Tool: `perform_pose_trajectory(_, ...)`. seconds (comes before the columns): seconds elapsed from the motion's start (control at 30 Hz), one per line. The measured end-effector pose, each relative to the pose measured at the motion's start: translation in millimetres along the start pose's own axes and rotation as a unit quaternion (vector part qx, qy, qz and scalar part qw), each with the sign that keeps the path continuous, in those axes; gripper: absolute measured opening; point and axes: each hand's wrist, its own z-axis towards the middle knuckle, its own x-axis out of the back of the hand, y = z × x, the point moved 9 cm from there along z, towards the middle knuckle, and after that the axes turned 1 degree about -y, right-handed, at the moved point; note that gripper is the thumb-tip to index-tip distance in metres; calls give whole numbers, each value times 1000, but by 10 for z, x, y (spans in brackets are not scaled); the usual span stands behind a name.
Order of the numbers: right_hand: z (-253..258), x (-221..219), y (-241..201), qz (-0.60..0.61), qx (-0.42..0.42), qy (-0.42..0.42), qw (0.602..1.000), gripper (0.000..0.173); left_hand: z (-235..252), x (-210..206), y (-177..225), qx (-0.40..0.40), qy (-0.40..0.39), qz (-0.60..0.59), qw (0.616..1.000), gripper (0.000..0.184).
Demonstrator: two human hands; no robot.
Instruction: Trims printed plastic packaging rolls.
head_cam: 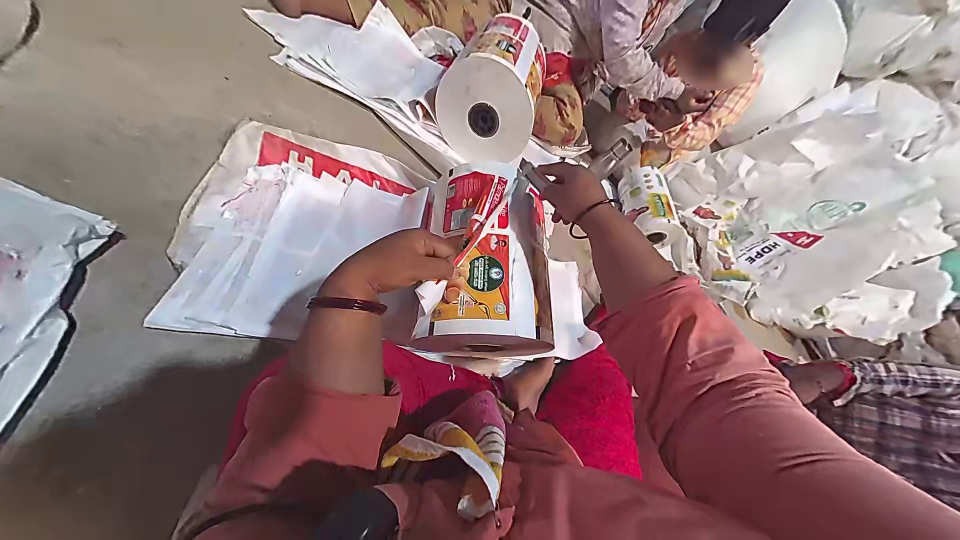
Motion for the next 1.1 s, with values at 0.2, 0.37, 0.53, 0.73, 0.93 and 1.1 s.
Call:
perform_pose_trajectory(0.2, -12, -29, -126, -66, 19, -14, 998, 45, -12, 13, 26, -6, 6, 24, 1000, 29)
perform_pose_trajectory(0.37, -63, 36, -350, -150, 37, -75, 985, 36, -5, 4, 18, -11, 7, 9, 1000, 30)
perform_pose_trajectory(0.53, -251, 142, -338, -106, 36, -131, 985, 33, -47, 5, 53, -34, -7, -30, 999, 30)
perform_pose_trajectory(0.73, -908, 101, 151, 103, -4, -3, 995, 42, -614, 634, -134, 166, 163, 83, 969, 20)
perform_pose_trajectory(0.93, -1520, -264, 1354, 248, -118, 98, 957, 47, -1527, 1404, -767, 492, 354, 300, 737, 53)
perform_pose_trajectory(1.1, -1806, -486, 1823, 352, -179, 134, 909, 52, -876, 1046, 178, 249, 401, 319, 822, 45)
